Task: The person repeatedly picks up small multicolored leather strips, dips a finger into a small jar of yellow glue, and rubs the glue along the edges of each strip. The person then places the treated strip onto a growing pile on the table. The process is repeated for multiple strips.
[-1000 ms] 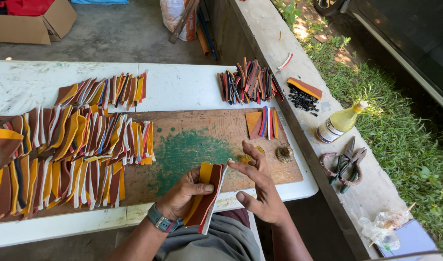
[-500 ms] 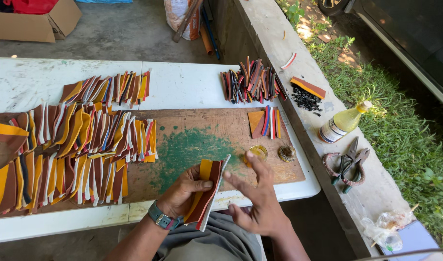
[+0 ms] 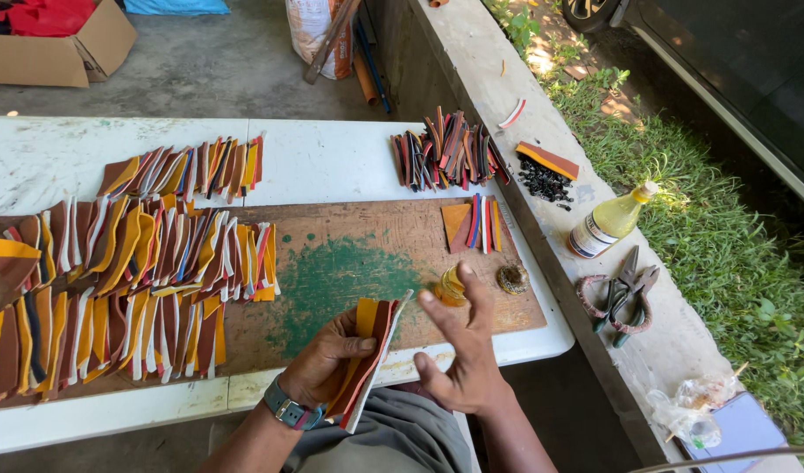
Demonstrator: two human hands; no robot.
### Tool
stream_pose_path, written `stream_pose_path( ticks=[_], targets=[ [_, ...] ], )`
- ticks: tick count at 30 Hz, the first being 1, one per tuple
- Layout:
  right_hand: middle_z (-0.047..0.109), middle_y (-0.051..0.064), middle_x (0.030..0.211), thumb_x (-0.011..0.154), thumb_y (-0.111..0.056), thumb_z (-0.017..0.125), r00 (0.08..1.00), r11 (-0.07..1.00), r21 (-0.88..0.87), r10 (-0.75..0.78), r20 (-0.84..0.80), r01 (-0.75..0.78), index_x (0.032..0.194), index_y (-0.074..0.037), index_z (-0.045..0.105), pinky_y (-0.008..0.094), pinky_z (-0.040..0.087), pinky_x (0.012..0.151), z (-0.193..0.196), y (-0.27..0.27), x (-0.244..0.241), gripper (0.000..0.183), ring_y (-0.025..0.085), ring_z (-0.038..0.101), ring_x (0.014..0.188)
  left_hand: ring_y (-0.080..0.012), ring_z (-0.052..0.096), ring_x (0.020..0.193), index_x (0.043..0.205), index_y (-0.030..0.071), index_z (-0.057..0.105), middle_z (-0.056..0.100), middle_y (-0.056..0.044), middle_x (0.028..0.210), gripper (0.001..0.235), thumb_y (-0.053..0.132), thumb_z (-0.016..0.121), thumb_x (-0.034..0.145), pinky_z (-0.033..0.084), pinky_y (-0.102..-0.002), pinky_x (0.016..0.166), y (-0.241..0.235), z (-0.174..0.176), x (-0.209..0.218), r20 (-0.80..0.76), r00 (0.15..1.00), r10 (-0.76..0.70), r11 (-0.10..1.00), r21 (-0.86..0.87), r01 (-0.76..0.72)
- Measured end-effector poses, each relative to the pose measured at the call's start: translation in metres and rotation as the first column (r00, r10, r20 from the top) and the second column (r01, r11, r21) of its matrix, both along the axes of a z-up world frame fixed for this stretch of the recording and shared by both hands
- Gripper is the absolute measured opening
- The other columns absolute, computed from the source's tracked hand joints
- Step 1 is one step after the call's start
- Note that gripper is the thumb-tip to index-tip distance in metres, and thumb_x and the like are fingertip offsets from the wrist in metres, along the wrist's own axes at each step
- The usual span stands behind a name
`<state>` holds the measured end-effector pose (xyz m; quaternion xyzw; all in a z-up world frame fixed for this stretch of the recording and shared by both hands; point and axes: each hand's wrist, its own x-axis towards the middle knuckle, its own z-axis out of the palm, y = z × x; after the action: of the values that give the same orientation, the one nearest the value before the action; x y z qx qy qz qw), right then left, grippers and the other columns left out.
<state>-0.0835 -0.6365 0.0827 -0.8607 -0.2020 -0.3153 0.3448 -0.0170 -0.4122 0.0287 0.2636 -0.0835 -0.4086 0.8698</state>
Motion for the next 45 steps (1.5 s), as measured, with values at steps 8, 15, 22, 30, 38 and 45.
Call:
stream_pose_path(
  ticks=[8,15,22,30,38,45],
  targets=[
    [0.024,0.024,0.164,0.090,-0.048,0.061,0.981,0.958,-0.229,-0.145,0.126,0.171,0.141,-0.020,0.064,0.057,0.020,0.127,0.000,0.000,0.000,0.058,0.040,0.022,0.155,-0.0158,0.074,0.090,0.117,0.005,0.067,0.076,-0.007,0.102,0.036,0.006,0.079,0.083,0.061,-0.031,0.079,0.000,0.001,0.001,-0.004,1.000,0.010,0.999,0.052,-0.010],
    [0.027,0.023,0.164,0.091,-0.050,0.059,0.993,0.976,-0.203,-0.064,0.095,0.082,0.140,-0.021,0.065,0.060,0.019,0.128,0.015,0.000,-0.002,0.058,0.038,0.022,0.156,-0.0124,0.071,0.086,0.116,0.005,0.066,0.074,-0.003,0.098,0.036,0.008,0.082,0.084,0.059,-0.029,0.077,-0.002,0.010,0.001,0.117,0.993,0.025,0.992,0.120,-0.039],
    [0.030,0.025,0.165,0.088,-0.050,0.060,0.999,0.980,-0.198,-0.029,-0.020,0.024,0.138,-0.022,0.069,0.061,0.019,0.126,0.017,0.004,-0.010,0.058,0.044,0.022,0.154,-0.0131,0.071,0.089,0.120,0.003,0.068,0.075,-0.004,0.102,0.038,0.008,0.080,0.084,0.058,-0.030,0.081,-0.002,0.016,-0.001,0.160,0.987,0.022,0.984,0.172,-0.050],
    [0.033,0.026,0.161,0.090,-0.047,0.062,0.997,0.984,-0.180,0.004,-0.079,-0.019,0.135,-0.013,0.074,0.060,0.022,0.123,0.018,0.013,-0.025,0.058,0.046,0.023,0.152,-0.0137,0.071,0.091,0.117,0.002,0.068,0.074,-0.004,0.102,0.034,0.007,0.081,0.087,0.059,-0.031,0.082,0.000,0.006,0.005,0.205,0.978,0.045,0.989,0.130,-0.073],
    [0.028,0.027,0.165,0.092,-0.049,0.060,0.997,0.980,-0.195,-0.061,-0.052,0.050,0.143,-0.022,0.065,0.060,0.020,0.124,0.013,0.012,-0.016,0.058,0.047,0.024,0.153,-0.0151,0.071,0.086,0.112,0.003,0.071,0.075,-0.007,0.098,0.031,0.011,0.084,0.085,0.058,-0.031,0.076,0.002,0.006,0.005,0.182,0.983,0.029,0.995,0.092,-0.046],
    [0.034,0.026,0.164,0.091,-0.049,0.059,0.997,0.980,-0.198,0.017,-0.079,-0.032,0.142,-0.022,0.066,0.060,0.021,0.125,0.007,0.014,-0.020,0.058,0.046,0.024,0.154,-0.0134,0.072,0.086,0.109,0.004,0.072,0.076,-0.005,0.097,0.030,0.011,0.084,0.083,0.059,-0.030,0.078,0.001,0.012,0.006,0.201,0.979,0.044,0.994,0.091,-0.063]
  ],
)
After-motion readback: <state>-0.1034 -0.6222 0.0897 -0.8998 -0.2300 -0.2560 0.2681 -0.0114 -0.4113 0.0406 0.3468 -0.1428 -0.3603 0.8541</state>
